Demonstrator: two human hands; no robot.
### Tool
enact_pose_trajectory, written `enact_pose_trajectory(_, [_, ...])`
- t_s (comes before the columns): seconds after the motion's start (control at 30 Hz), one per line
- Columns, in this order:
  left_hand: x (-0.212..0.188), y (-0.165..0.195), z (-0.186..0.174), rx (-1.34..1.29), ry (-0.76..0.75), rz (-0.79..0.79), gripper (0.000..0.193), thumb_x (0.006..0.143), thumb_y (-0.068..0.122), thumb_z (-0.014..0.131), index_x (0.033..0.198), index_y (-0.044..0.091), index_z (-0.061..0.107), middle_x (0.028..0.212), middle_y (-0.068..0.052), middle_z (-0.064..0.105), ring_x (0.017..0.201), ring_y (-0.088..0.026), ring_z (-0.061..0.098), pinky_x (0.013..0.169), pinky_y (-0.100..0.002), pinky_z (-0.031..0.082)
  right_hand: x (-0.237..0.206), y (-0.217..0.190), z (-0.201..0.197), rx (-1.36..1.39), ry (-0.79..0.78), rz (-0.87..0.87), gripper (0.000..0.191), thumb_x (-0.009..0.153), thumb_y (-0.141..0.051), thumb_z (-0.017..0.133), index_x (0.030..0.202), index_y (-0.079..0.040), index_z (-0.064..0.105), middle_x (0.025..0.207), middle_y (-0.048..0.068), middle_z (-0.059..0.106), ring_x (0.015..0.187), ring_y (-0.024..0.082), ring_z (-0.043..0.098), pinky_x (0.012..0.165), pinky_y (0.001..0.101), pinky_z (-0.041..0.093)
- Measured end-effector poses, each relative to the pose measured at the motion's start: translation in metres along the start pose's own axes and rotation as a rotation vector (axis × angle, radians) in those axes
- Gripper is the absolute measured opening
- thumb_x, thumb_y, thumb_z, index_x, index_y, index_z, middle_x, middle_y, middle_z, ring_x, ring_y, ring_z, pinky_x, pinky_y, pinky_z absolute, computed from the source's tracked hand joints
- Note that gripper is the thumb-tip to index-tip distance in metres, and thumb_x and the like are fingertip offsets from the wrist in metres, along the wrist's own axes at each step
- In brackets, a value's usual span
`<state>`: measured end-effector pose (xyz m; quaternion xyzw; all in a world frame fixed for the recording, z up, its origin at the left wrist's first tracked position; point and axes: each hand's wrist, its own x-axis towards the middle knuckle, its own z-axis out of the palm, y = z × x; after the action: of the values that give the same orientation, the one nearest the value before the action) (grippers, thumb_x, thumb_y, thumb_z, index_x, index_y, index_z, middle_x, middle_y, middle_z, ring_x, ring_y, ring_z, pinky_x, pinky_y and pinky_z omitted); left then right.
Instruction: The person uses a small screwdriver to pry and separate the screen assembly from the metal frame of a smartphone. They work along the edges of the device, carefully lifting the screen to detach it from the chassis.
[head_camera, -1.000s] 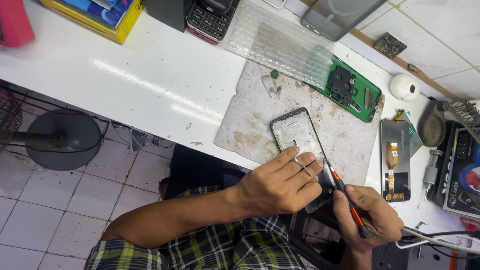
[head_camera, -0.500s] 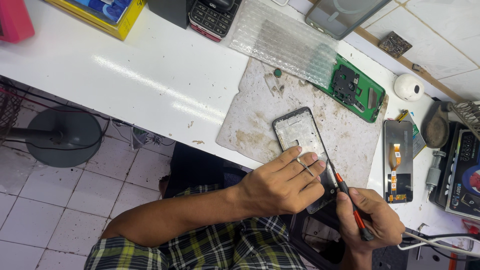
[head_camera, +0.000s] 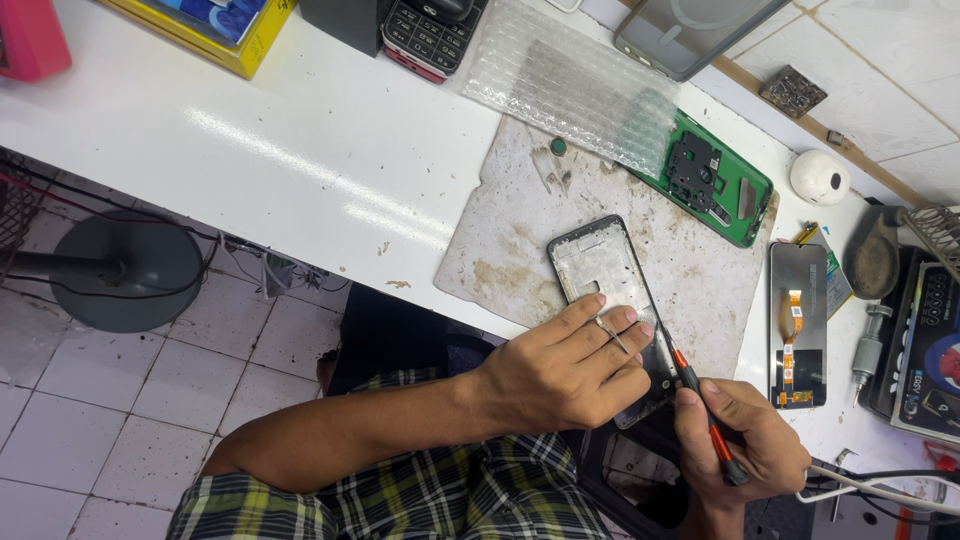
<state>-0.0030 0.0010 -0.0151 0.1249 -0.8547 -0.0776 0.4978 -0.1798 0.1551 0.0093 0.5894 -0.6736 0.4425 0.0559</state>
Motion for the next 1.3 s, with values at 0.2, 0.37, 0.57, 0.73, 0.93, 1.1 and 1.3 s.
enact_pose_trajectory(0.2, [0.000, 0.000, 0.000, -0.009, -0.001, -0.006, 0.033, 0.107, 0.025, 0.063, 0.076, 0.014, 0.061, 0.109, -0.009, 0.079, 0.114, -0.023, 0.075, 0.105, -0.044, 0.059, -0.001, 0.002, -0.001, 0.017, 0.001, 0.005, 0.010, 0.097, 0.006, 0.075, 0.098, 0.010, 0.065, 0.087, 0.025, 0.071, 0.071, 0.020, 0.072, 0.060, 0.0230, 0.054])
enact_pose_trajectory(0.37, [-0.001, 0.000, 0.000, -0.013, -0.002, -0.007, 0.033, 0.107, 0.025, 0.063, 0.076, 0.014, 0.061, 0.109, -0.009, 0.079, 0.113, -0.023, 0.075, 0.105, -0.044, 0.058, -0.005, 0.006, -0.002, 0.019, -0.005, 0.011, 0.011, 0.097, 0.006, 0.075, 0.097, 0.010, 0.065, 0.087, 0.025, 0.071, 0.072, 0.020, 0.072, 0.061, 0.0232, 0.055])
enact_pose_trajectory(0.57, [0.001, 0.000, -0.001, -0.013, 0.002, -0.014, 0.032, 0.107, 0.023, 0.063, 0.076, 0.014, 0.061, 0.108, -0.009, 0.079, 0.113, -0.023, 0.075, 0.106, -0.044, 0.058, 0.000, -0.001, 0.000, 0.001, -0.005, 0.023, 0.013, 0.097, 0.005, 0.077, 0.094, 0.009, 0.065, 0.087, 0.024, 0.071, 0.071, 0.018, 0.071, 0.062, 0.0227, 0.054])
enact_pose_trajectory(0.73, [0.002, 0.000, -0.004, -0.009, -0.003, -0.017, 0.029, 0.107, 0.022, 0.063, 0.080, 0.013, 0.064, 0.108, -0.009, 0.079, 0.113, -0.022, 0.075, 0.107, -0.042, 0.058, 0.036, -0.019, 0.009, -0.173, -0.106, -0.009, 0.014, 0.089, 0.002, 0.081, 0.091, 0.006, 0.068, 0.082, 0.019, 0.072, 0.063, 0.017, 0.068, 0.055, 0.0229, 0.049])
enact_pose_trajectory(0.93, [0.008, 0.000, -0.010, -0.011, 0.014, -0.016, 0.026, 0.106, 0.021, 0.061, 0.082, 0.012, 0.066, 0.108, -0.009, 0.079, 0.111, -0.022, 0.076, 0.106, -0.042, 0.056, 0.059, -0.032, 0.008, -0.294, -0.218, -0.039, 0.019, 0.091, -0.007, 0.083, 0.085, 0.000, 0.067, 0.085, 0.011, 0.073, 0.065, 0.014, 0.069, 0.059, 0.0237, 0.050])
enact_pose_trajectory(1.1, [0.010, -0.002, -0.015, -0.010, 0.017, -0.018, 0.020, 0.104, 0.017, 0.062, 0.085, 0.010, 0.067, 0.107, -0.009, 0.078, 0.111, -0.022, 0.075, 0.107, -0.041, 0.055, 0.052, -0.032, 0.004, -0.343, -0.228, -0.012, 0.015, 0.086, -0.004, 0.084, 0.086, 0.002, 0.071, 0.077, 0.012, 0.070, 0.060, 0.019, 0.064, 0.052, 0.0286, 0.045])
enact_pose_trajectory(1.3, [0.011, -0.003, -0.013, -0.005, 0.048, -0.015, 0.019, 0.100, 0.017, 0.063, 0.083, 0.010, 0.064, 0.107, -0.010, 0.078, 0.110, -0.022, 0.074, 0.107, -0.042, 0.055, 0.059, -0.029, 0.013, -0.308, -0.239, -0.118, 0.019, 0.096, -0.008, 0.083, 0.090, -0.001, 0.067, 0.087, 0.012, 0.072, 0.074, 0.018, 0.072, 0.068, 0.0249, 0.054])
